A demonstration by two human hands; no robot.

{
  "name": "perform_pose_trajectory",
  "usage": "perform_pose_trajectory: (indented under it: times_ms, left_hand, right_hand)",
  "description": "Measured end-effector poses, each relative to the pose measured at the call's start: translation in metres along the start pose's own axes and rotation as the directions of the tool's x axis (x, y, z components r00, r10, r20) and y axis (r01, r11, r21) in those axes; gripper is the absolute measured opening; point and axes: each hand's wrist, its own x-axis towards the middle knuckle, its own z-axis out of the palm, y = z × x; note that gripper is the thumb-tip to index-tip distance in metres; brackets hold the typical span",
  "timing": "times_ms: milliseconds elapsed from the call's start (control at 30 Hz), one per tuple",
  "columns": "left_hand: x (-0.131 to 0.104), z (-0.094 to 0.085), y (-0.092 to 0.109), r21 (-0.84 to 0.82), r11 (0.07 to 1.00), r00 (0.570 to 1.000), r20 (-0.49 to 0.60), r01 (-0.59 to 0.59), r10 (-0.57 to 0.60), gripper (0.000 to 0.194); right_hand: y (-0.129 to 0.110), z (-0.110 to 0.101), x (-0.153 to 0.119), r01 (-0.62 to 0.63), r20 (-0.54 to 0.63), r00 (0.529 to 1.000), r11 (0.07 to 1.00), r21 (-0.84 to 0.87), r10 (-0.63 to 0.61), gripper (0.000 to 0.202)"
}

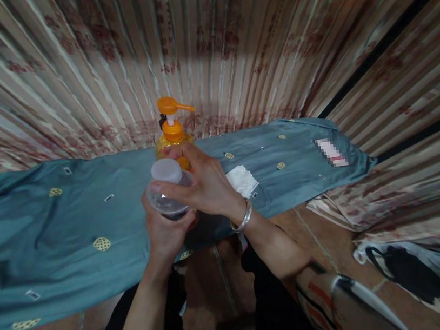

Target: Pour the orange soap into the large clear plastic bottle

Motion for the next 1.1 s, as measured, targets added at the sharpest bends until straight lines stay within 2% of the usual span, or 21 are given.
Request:
perform_pose_trajectory:
  times_ms: [167, 333, 533, 633, 800, 1000, 1100]
  left_hand:
    - [-0.0009, 0.0007, 0.0006, -0.024, 1.000, 1.000, 0.021, 0.016, -0.016, 0.089]
    - [-0.0012, 0.0004, 0.0029, -0.034, 0.999, 1.000, 0.016, -0.002, 0.003, 0.088]
    - [0.0002, -0.0006, 0.0043, -0.010, 0.999, 0.999, 0.016, 0.034, -0.034, 0.091]
    - [0.0001, 0.0000, 0.0055, -0.025, 0.999, 0.999, 0.034, 0.031, -0.030, 0.092]
    - [-0.0008, 0.0007, 0.0046, -0.045, 0.999, 1.000, 0.023, 0.020, -0.019, 0.091]
    - [-0.0024, 0.0022, 0.0010, -0.069, 0.997, 1.000, 0.025, 0.020, -0.018, 0.088]
    - [-0.0029, 0.0034, -0.0001, -0.061, 0.998, 0.999, 0.032, 0.011, -0.009, 0.089]
  right_hand:
    - [-0.0025, -0.0044, -0.0023, 0.088, 0.045, 0.995, 0.996, 0.003, -0.088, 0.044]
    - [-0.0029, 0.0002, -0.0038, -0.006, -0.035, 0.999, 1.000, 0.007, 0.006, 0.061]
    - [-0.0062, -0.0028, -0.0034, 0.014, 0.030, 0.999, 1.000, -0.001, -0.014, 0.040]
    - [-0.0077, -0.0032, -0.0040, 0.028, 0.029, 0.999, 1.000, -0.004, -0.027, 0.046]
    - [-0.0049, 0.0018, -0.0043, -0.028, -0.057, 0.998, 0.999, -0.019, 0.027, 0.052]
    - [-0.0033, 0.0008, -0.0067, 0.011, -0.009, 1.000, 0.999, 0.039, -0.010, 0.039]
    - [-0.0014, 0.0021, -0.0075, 0.016, -0.039, 0.999, 0.998, 0.062, -0.013, 0.050]
